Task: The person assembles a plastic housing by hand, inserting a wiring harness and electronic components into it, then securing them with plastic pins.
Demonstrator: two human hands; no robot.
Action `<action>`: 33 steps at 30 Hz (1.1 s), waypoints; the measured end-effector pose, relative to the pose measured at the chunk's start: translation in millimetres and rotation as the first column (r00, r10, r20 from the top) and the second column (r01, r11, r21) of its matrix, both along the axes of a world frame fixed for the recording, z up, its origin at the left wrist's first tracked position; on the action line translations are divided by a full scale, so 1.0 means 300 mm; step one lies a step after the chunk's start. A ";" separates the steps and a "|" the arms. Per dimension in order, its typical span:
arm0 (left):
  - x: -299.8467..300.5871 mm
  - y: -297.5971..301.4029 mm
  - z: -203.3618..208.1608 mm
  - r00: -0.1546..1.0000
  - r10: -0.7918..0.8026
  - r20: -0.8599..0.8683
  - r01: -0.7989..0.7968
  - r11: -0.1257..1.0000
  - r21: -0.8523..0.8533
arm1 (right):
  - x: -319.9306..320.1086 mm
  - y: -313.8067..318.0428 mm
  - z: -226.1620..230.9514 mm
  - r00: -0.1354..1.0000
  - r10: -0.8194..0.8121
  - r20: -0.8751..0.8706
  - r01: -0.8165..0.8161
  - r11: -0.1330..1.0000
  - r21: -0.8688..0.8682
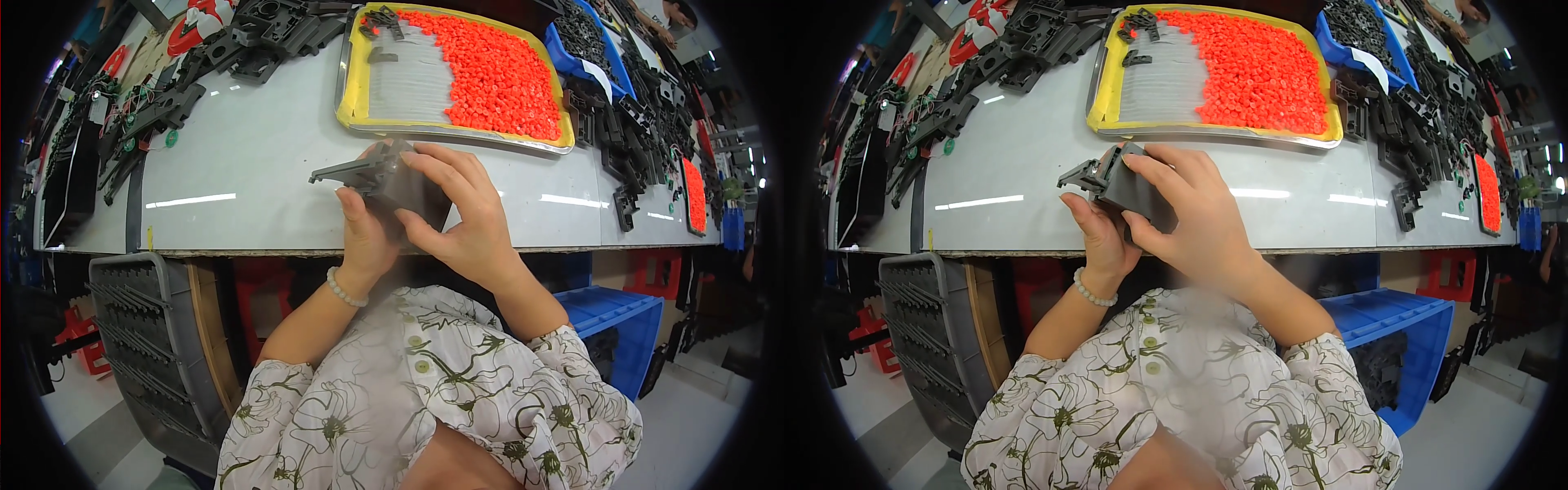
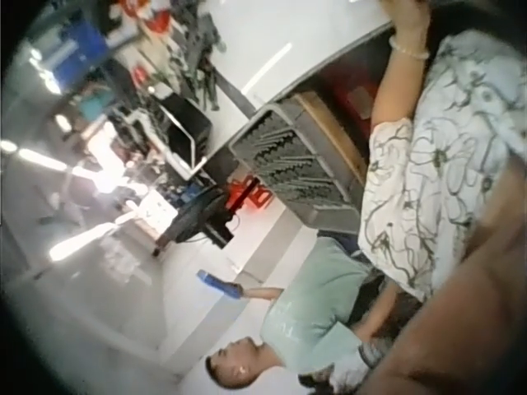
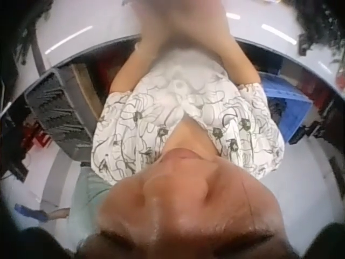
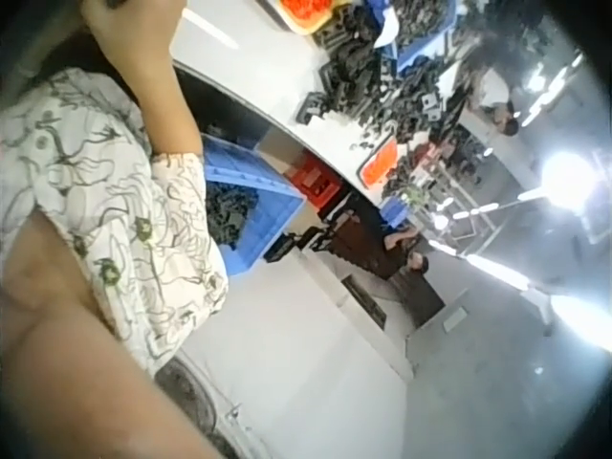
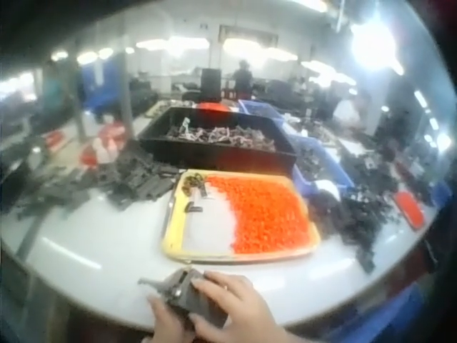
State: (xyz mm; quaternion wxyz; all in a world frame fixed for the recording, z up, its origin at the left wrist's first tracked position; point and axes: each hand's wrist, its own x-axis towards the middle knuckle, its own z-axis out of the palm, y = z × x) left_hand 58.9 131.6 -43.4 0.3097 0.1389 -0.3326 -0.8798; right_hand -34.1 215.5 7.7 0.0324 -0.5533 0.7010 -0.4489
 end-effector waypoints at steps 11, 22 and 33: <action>-0.004 0.002 -0.013 0.999 -0.019 -0.034 0.017 0.997 -0.081 | 0.001 0.006 0.001 0.997 0.049 -0.061 -0.050 0.998 -0.024; 0.012 -0.007 0.013 0.999 -0.026 0.032 0.028 0.997 -0.066 | -0.009 0.049 -0.009 0.981 0.193 0.036 -0.190 0.980 -0.065; -0.002 -0.003 0.004 1.000 0.008 -0.026 -0.010 0.997 -0.076 | -0.020 0.085 -0.031 0.988 0.141 -0.069 -0.144 0.989 -0.043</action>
